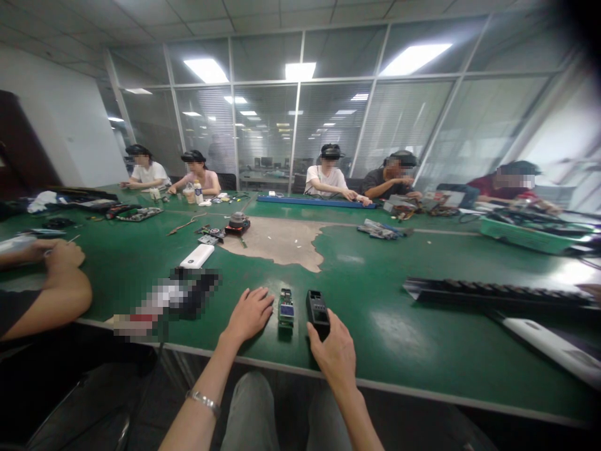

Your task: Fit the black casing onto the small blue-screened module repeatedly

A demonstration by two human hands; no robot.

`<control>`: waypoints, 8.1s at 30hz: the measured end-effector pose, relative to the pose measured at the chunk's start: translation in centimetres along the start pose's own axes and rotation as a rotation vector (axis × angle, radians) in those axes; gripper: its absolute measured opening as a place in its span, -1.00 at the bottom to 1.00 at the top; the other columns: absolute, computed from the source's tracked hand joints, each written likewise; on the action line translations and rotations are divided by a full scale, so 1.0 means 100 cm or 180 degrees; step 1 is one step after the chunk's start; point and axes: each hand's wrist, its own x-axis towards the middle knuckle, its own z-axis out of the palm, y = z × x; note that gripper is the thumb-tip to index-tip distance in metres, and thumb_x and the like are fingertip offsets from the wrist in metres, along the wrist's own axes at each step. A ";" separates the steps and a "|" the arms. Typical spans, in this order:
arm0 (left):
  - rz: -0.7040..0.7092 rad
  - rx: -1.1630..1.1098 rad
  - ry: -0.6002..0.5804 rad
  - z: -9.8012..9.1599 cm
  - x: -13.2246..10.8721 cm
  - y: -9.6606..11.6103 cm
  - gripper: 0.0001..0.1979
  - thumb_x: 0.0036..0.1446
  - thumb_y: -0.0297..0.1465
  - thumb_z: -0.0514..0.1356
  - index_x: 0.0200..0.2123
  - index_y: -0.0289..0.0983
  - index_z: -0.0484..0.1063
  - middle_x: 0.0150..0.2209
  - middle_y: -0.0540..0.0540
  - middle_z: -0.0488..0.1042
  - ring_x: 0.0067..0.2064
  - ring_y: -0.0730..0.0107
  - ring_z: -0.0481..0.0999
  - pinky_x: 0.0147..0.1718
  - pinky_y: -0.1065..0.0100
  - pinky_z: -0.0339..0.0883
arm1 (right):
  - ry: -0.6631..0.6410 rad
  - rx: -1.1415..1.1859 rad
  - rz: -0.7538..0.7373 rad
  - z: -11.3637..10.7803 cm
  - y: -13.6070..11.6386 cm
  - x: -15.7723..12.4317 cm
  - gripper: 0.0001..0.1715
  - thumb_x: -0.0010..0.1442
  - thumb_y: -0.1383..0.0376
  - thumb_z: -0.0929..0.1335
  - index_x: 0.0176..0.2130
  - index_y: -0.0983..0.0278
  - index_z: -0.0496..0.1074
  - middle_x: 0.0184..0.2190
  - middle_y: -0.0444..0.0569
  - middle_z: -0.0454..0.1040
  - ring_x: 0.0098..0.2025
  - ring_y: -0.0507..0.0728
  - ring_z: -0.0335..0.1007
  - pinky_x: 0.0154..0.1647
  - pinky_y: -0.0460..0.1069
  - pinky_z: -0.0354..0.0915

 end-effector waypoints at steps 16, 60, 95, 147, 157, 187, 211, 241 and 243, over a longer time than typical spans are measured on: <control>-0.0005 0.0026 -0.0056 0.002 0.001 0.001 -0.62 0.34 -0.22 -0.07 0.17 -0.07 0.28 0.22 -0.09 0.27 0.26 0.24 0.19 0.25 0.02 -0.04 | 0.0154 0.0353 0.0006 -0.007 -0.004 -0.002 0.02 0.18 -0.04 0.28 0.36 0.37 -0.20 0.23 0.25 0.20 0.20 0.31 0.19 0.15 0.20 0.16; 0.0010 -0.0118 -0.0042 -0.009 -0.003 0.002 -0.63 0.34 -0.26 -0.05 0.16 -0.07 0.27 0.22 -0.10 0.26 0.26 0.23 0.18 0.25 0.01 -0.03 | -0.0487 0.0105 -0.0078 0.006 -0.101 0.017 -0.32 0.19 0.17 0.25 0.21 0.46 0.17 0.04 0.30 0.41 0.04 0.31 0.39 -0.01 0.10 0.27; -0.0059 -0.0090 -0.0058 -0.003 -0.002 0.000 -0.63 0.33 -0.23 -0.04 0.16 -0.07 0.28 0.23 -0.09 0.26 0.27 0.23 0.17 0.26 0.02 -0.05 | -0.0188 0.0733 0.0128 0.015 -0.091 0.007 -0.21 0.21 0.05 0.27 0.23 0.50 0.13 0.05 0.31 0.40 0.06 0.30 0.36 0.04 0.12 0.23; -0.0064 -0.0049 -0.0004 -0.004 -0.007 0.003 -0.62 0.34 -0.21 -0.06 0.15 -0.07 0.29 0.22 -0.08 0.27 0.25 0.24 0.20 0.25 0.03 -0.04 | -0.0139 0.0509 0.0262 -0.003 -0.012 -0.004 -0.20 0.22 -0.01 0.22 0.27 0.41 0.12 0.16 0.22 0.31 0.15 0.31 0.28 0.13 0.16 0.20; -0.0038 -0.0052 -0.0026 -0.002 -0.006 0.003 -0.63 0.34 -0.22 -0.05 0.15 -0.08 0.30 0.22 -0.09 0.27 0.26 0.25 0.19 0.26 0.04 -0.05 | -0.0122 0.1043 0.0132 -0.026 -0.068 0.018 -0.23 0.21 0.01 0.26 0.25 0.39 0.16 0.15 0.19 0.33 0.18 0.23 0.28 0.16 0.08 0.19; -0.0075 -0.0063 -0.0046 -0.004 -0.005 0.003 -0.63 0.33 -0.24 -0.04 0.15 -0.08 0.29 0.22 -0.10 0.26 0.26 0.23 0.19 0.26 0.03 -0.06 | -0.0310 0.0401 -0.0471 0.027 -0.075 -0.022 -0.27 0.24 0.18 0.22 0.30 0.39 0.01 0.22 0.20 0.22 0.18 0.25 0.22 0.14 0.12 0.19; -0.0026 -0.0071 0.0002 -0.001 -0.006 0.001 -0.63 0.33 -0.22 -0.04 0.15 -0.06 0.28 0.22 -0.08 0.27 0.26 0.25 0.18 0.25 0.04 -0.03 | -0.0135 0.0379 0.0151 -0.019 -0.102 0.032 -0.13 0.22 0.01 0.24 0.30 0.47 0.00 -0.02 0.32 0.45 -0.05 0.33 0.45 -0.09 0.09 0.29; -0.0026 -0.0027 0.0055 0.002 -0.004 0.000 -0.63 0.34 -0.21 -0.04 0.15 -0.07 0.31 0.22 -0.08 0.28 0.24 0.26 0.21 0.25 0.05 -0.02 | -0.0099 0.0293 -0.0081 0.011 0.005 0.005 -0.13 0.16 0.02 0.28 0.23 0.55 0.13 0.16 0.34 0.28 0.20 0.31 0.22 0.19 0.14 0.16; -0.0015 -0.0027 0.0071 0.002 -0.005 0.000 -0.63 0.34 -0.21 -0.04 0.15 -0.07 0.30 0.22 -0.07 0.28 0.24 0.26 0.22 0.25 0.05 -0.01 | -0.0064 0.0342 -0.0104 0.011 0.005 0.005 -0.07 0.14 0.00 0.30 0.27 0.53 0.06 0.21 0.32 0.22 0.24 0.31 0.15 0.22 0.15 0.13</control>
